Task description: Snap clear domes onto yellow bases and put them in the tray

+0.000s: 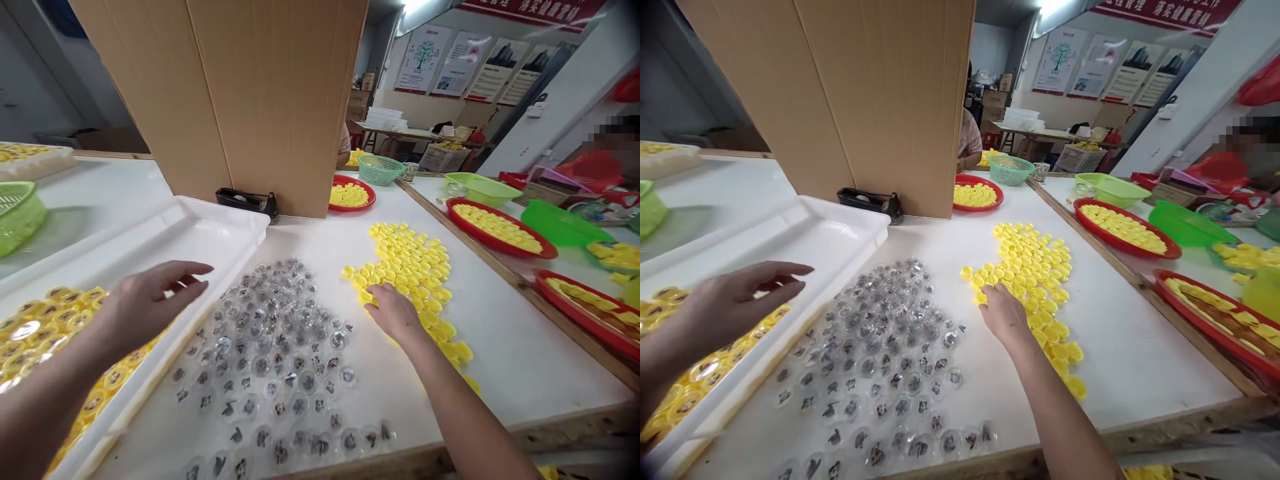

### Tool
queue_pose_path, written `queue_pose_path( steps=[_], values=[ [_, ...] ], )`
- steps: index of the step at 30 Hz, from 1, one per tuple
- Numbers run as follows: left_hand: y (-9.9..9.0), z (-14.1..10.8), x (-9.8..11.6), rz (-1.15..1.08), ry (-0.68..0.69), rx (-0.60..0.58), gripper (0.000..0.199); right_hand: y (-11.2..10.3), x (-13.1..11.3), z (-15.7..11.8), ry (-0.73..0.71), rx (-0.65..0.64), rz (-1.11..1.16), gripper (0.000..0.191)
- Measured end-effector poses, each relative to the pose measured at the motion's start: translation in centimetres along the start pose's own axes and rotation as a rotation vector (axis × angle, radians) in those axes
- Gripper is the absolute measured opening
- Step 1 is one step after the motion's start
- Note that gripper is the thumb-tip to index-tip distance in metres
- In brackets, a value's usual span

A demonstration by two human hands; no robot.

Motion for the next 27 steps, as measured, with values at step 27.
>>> queue_pose_path(
  steps=[27],
  values=[
    [21.0,-7.8,8.0,-1.731,-0.425,-0.682,0.020,2.4,-7.7,-5.3,-0.367,-0.152,0.351,0.032]
  ],
)
Point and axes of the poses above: each hand's wrist, its own z-axis towards the middle knuckle, its own y-axis out of the palm, x = y × z, the point moved 10 cm from there along z, towards the middle knuckle, and after that the axes turned 5 degrees about -x, right-handed, at the moved point
